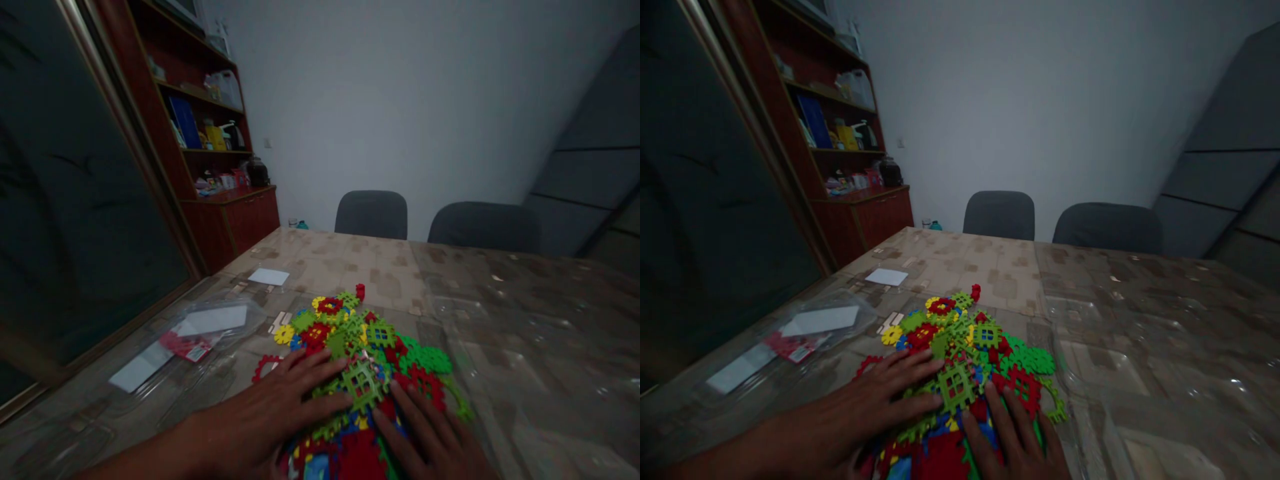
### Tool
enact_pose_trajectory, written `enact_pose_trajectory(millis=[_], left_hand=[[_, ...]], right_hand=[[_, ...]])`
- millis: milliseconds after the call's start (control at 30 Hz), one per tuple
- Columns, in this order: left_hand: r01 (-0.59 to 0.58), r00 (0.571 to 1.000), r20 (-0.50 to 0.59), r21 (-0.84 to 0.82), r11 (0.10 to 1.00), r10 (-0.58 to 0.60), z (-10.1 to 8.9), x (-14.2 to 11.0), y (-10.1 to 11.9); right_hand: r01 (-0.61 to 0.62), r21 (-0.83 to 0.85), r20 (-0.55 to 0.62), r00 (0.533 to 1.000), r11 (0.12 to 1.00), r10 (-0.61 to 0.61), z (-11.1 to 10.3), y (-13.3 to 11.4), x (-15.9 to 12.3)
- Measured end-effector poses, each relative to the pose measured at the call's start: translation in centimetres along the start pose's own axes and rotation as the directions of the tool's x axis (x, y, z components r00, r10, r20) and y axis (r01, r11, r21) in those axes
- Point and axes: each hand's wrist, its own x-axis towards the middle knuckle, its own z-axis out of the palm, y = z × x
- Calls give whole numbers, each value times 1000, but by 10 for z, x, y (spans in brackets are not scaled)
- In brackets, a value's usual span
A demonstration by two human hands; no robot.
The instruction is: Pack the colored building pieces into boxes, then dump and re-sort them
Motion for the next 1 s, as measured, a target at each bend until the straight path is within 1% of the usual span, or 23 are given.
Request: enact_pose_trajectory(millis=[33, 100, 200, 300, 367, 467, 533, 633, 733, 800, 833, 900, 1000], left_hand=[[-2, 1000, -23, 10, 1000, 2, 2, 5, -1], [-9, 996, -89, 4, 1000, 9, 5, 17, -3], [-8, 980, -201, -74, 997, -7, 1, 35, -8], [34, 953, -291, -180, 983, -86, -11, 52, -12], [81, 936, -314, -250, 965, -160, -21, 59, -14], [139, 923, -293, -348, 927, -248, -33, 60, -18], [162, 911, -298, -377, 912, -285, -37, 56, -21], [184, 875, -371, -341, 922, -312, -35, 49, -29], [186, 853, -434, -265, 946, -289, -30, 47, -40], [192, 862, -425, -232, 954, -277, -27, 47, -46], [193, 872, -408, -224, 955, -271, -25, 47, -48], [193, 893, -366, -211, 958, -261, -22, 48, -50], [184, 924, -307, -170, 968, -229, -19, 49, -48]], right_hand=[[-18, 9, -7, 1000, 1000, 18, 0, -2, 5], [-72, 64, -6, 997, 995, 73, -6, -3, 19], [-154, 212, -4, 987, 965, 159, -21, 0, 38], [-233, 355, -5, 968, 906, 250, -31, 6, 50], [-285, 400, 15, 952, 871, 305, -37, 10, 54], [-356, 402, 75, 931, 843, 358, -51, 15, 62], [-391, 386, 111, 919, 836, 379, -61, 16, 71], [-419, 351, 183, 908, 837, 378, -68, 14, 93], [-450, 299, 276, 885, 841, 375, -61, 6, 113], [-464, 299, 307, 874, 834, 376, -53, 2, 120], [-468, 318, 303, 874, 824, 379, -49, 1, 121], [-470, 383, 255, 881, 795, 398, -43, 1, 118], [-454, 472, 144, 885, 755, 442, -39, 6, 108]])
